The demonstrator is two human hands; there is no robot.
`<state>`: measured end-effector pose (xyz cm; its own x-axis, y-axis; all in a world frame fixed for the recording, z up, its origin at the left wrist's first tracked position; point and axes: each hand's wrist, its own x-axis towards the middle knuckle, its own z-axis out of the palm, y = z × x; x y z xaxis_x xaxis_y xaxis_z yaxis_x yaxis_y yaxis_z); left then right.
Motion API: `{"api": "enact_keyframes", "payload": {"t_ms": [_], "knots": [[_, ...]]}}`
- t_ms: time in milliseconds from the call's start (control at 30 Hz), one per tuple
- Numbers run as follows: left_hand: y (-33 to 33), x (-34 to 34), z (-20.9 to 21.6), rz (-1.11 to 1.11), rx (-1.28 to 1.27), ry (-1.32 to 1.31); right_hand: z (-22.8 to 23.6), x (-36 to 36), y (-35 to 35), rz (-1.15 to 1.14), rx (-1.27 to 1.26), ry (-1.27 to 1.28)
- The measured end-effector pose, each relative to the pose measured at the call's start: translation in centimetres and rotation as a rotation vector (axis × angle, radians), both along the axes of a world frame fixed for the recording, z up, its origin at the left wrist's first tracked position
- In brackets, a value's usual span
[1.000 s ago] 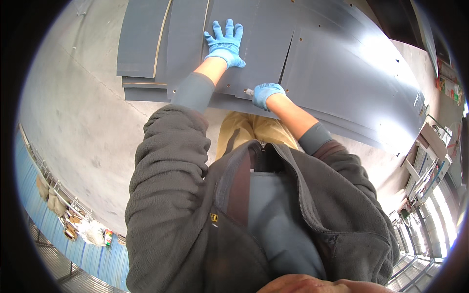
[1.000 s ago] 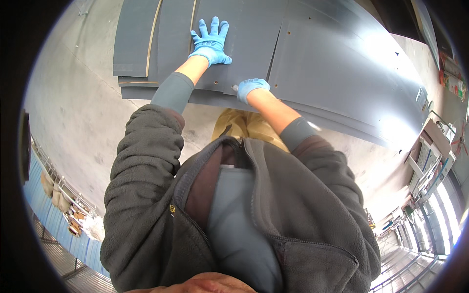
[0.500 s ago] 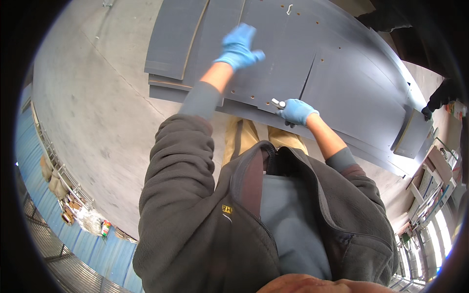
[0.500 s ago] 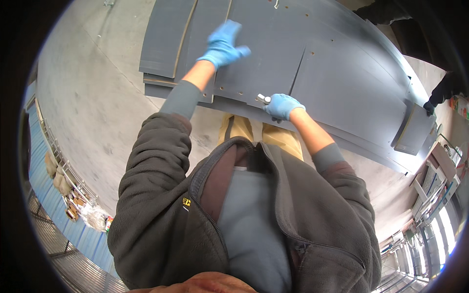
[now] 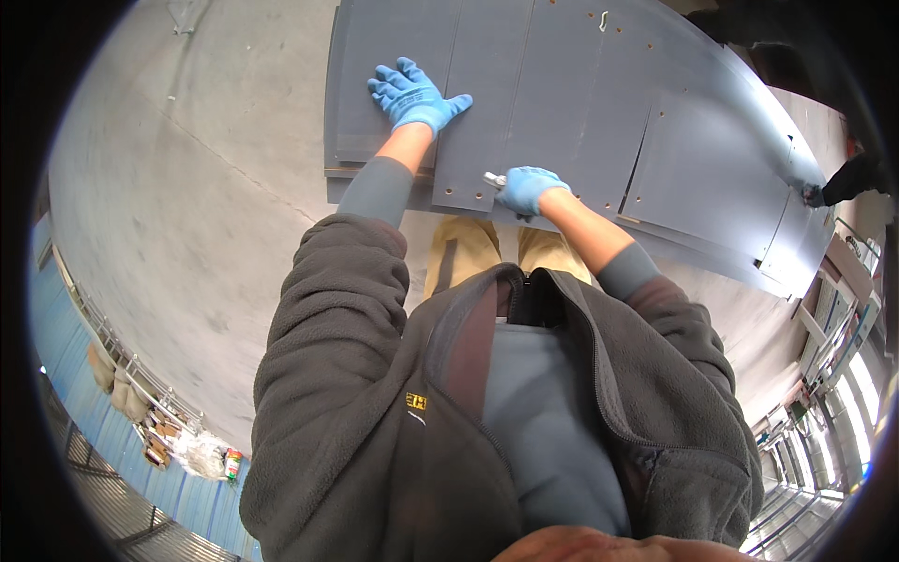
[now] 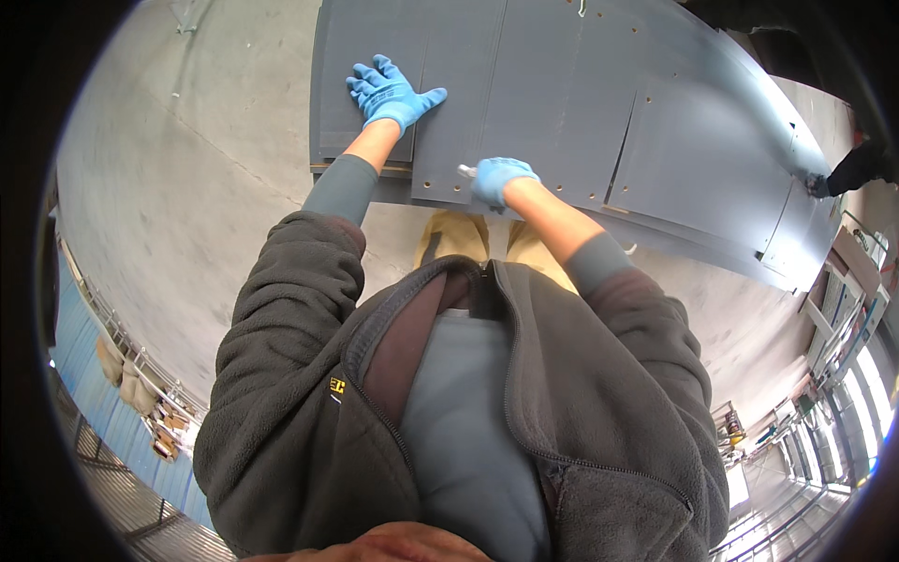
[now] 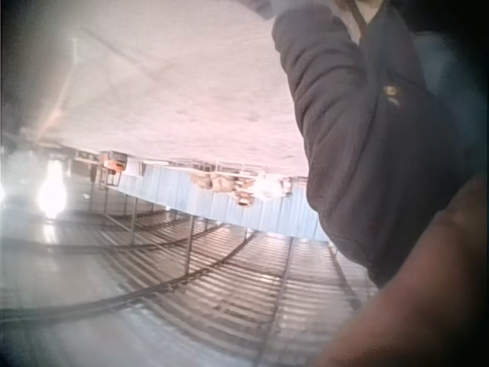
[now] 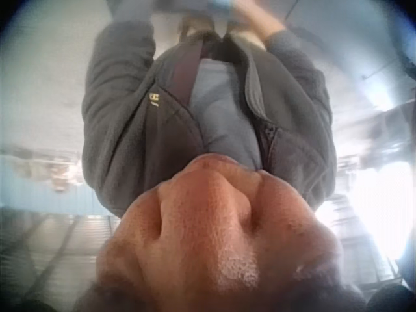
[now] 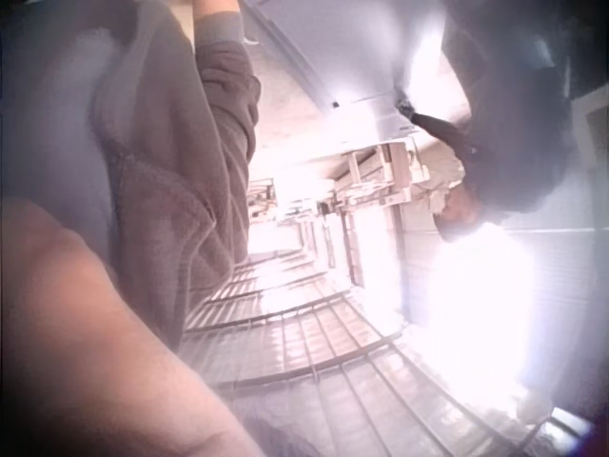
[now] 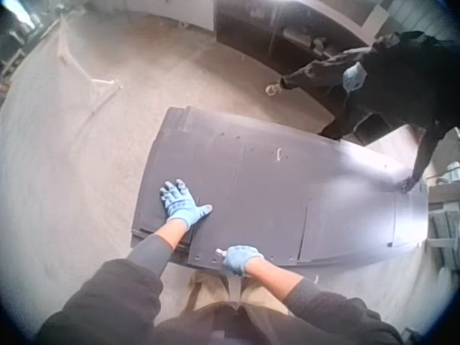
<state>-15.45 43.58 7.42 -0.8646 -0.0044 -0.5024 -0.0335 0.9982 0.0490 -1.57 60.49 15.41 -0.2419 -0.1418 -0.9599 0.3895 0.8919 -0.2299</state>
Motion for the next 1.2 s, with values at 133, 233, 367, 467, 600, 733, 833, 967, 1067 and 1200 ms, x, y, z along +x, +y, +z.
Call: {"api": "enact_keyframes", "payload": {"t_ms": [133, 233, 367, 467, 600, 733, 833, 967, 1067, 1200], "knots": [[0.3, -0.5, 1.2, 0.029, 0.028, -0.052, -1.9, -4.4, -7.4, 0.012, -0.087, 0.099], [0.8, -1.5, 1.5, 0.079, 0.018, -0.112, -3.8, -6.6, -12.6, -0.274, -0.194, 0.423], [1.4, -2.8, 1.9, 0.112, 0.005, -0.194, -4.7, -6.0, -15.2, -0.004, -0.256, 0.494], [1.4, -2.9, 2.2, 0.090, 0.002, -0.195, -4.4, -4.3, -13.4, -0.151, -0.262, -0.006], [1.3, -2.8, 2.4, 0.101, 0.022, -0.195, -2.9, -3.3, -7.8, -0.075, -0.066, -0.108], [1.4, -2.7, 2.5, 0.107, 0.015, -0.182, -0.6, -8.5, -1.7, -0.150, 0.037, 0.182], [1.5, -2.7, 2.3, 0.115, 0.020, -0.190, -0.2, -17.6, 0.6, -0.445, 0.216, 0.315], [1.2, -2.6, 1.7, 0.106, 0.023, -0.185, -1.0, -25.6, -3.7, -0.222, 0.211, 0.473], [0.7, -2.1, 1.2, 0.012, 0.044, -0.113, -1.2, -27.1, -6.8, 0.115, -0.017, 0.413], [0.9, -2.1, 0.9, 0.101, 0.049, -0.148, -1.3, -26.7, -4.2, -0.281, -0.041, 0.469]]}}
